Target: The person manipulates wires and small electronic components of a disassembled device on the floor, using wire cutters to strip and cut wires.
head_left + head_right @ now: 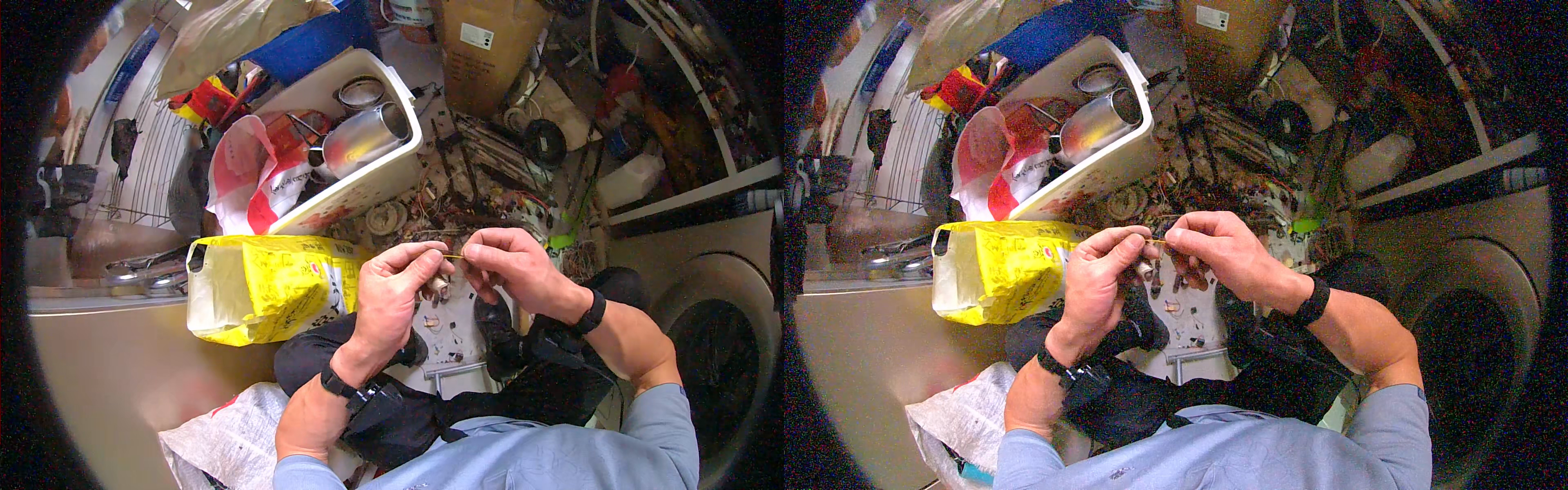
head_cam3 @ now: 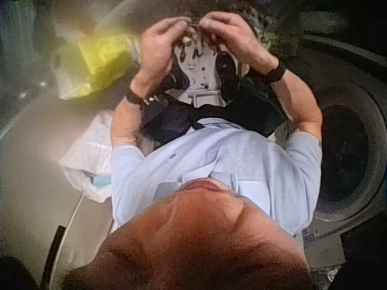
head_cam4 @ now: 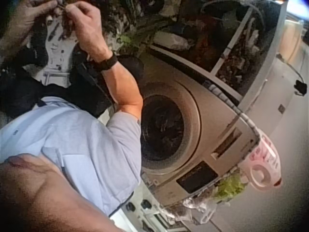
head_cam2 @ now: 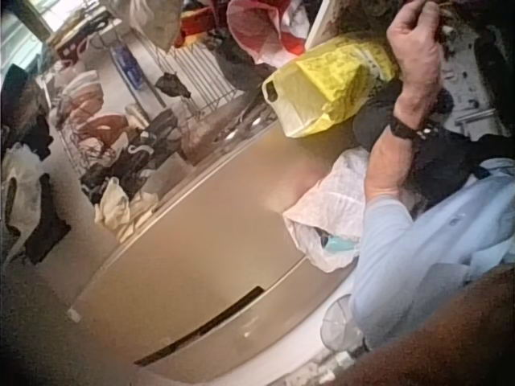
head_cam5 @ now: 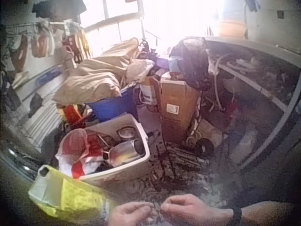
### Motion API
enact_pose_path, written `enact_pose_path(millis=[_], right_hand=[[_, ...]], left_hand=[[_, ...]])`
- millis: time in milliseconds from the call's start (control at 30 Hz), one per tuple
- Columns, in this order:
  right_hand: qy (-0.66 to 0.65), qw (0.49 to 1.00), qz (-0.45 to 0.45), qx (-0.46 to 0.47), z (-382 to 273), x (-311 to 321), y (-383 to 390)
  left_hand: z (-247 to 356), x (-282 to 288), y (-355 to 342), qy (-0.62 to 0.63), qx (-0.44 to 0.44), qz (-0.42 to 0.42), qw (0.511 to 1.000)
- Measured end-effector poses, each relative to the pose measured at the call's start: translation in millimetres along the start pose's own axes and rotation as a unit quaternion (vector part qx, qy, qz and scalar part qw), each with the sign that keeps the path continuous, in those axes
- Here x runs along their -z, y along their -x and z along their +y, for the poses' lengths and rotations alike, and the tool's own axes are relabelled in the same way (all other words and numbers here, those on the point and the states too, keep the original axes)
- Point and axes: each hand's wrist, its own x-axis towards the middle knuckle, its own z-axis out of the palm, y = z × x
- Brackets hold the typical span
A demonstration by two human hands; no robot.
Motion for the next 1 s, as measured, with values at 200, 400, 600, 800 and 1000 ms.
enact_pose_path(millis=[200,400,600,800,1000], right_hand=[[0.005,1.0,0.006,-0.014,0,-1,2],[0.046,0.999,0.005,-0.006,-3,-3,5],[-0.011,0.999,0.001,-0.047,-5,-5,5],[-0.032,0.998,0.0,-0.055,-3,-8,3],[-0.06,0.995,0.01,-0.08,1,-5,6]], left_hand=[[0,-1,0,-0.035,-0.027,0.014,0.999],[1,3,0,-0.031,-0.017,0.007,0.999],[-3,2,-1,-0.027,-0.044,0.021,0.998],[-4,6,-3,-0.025,-0.043,0.022,0.999],[3,12,-6,0.01,-0.022,0.026,0.999]])
